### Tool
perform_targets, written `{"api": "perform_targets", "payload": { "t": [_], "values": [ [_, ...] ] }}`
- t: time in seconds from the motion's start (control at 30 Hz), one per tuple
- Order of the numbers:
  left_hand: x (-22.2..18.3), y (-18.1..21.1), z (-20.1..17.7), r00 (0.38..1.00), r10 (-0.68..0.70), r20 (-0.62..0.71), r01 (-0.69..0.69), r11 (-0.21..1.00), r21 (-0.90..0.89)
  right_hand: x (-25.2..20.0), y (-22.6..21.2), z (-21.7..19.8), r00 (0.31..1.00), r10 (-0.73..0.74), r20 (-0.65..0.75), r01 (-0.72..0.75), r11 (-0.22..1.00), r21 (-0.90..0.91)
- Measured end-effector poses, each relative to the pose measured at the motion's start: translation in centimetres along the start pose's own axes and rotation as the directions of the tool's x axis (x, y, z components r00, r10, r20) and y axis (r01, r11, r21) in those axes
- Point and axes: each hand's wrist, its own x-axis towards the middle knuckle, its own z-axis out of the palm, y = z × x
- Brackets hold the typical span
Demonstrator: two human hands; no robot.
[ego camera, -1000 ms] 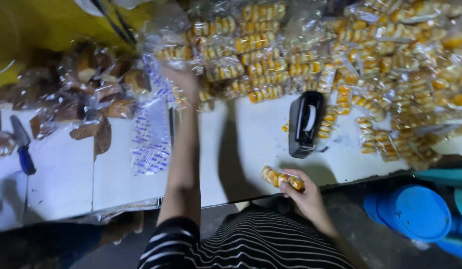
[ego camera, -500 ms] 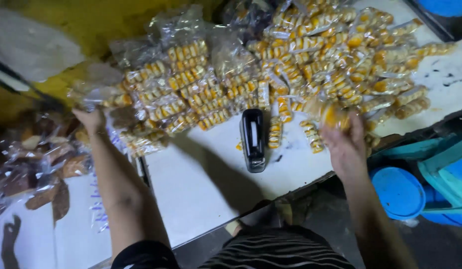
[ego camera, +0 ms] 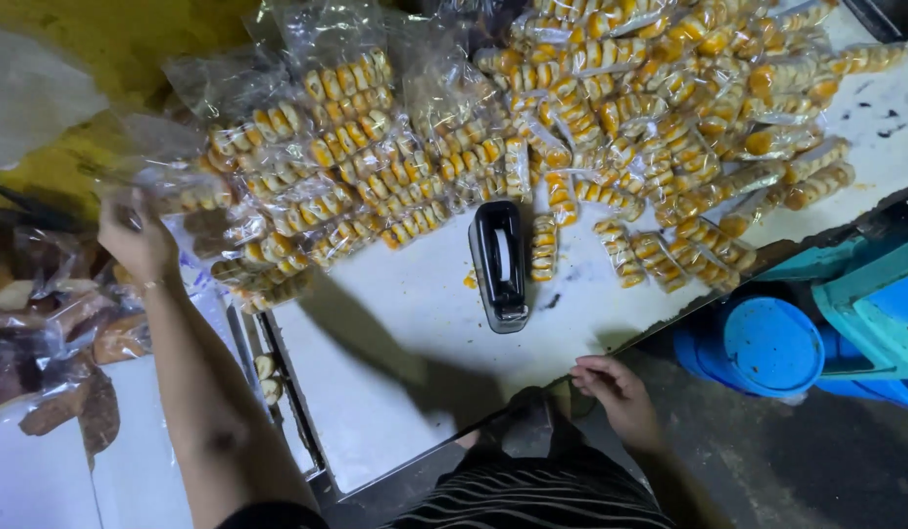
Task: Rapidly sealing small plastic bags of bread using a manual bag neck tape sealer.
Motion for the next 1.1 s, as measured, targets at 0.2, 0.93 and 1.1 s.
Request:
{"api": "perform_targets", "payload": {
  "t": [0.2, 0.93, 1.1],
  "values": [
    [-18.8, 9.2, -4.2, 0.888, 0.453, -0.074, -0.458, 0.883, -0.098, -1.2, -5.8, 2.6, 0.973, -0.195, 0.122, 0.194, 0.981, 0.017],
    [-50.0, 28.7, 0.5, 0.609, 0.261, 0.749, 0.316, 0.786, -0.531, 6.9, -4.0, -4.8, 0.698, -0.203, 0.686, 0.334, 0.941, -0.061],
    [-53.1, 28.7, 1.4, 0.717, 0.416, 0.559, 0.114, 0.721, -0.683, 7.9, -0.9, -6.1, 0.633, -0.108, 0.766, 0.182, 0.983, -0.013]
  ]
}}
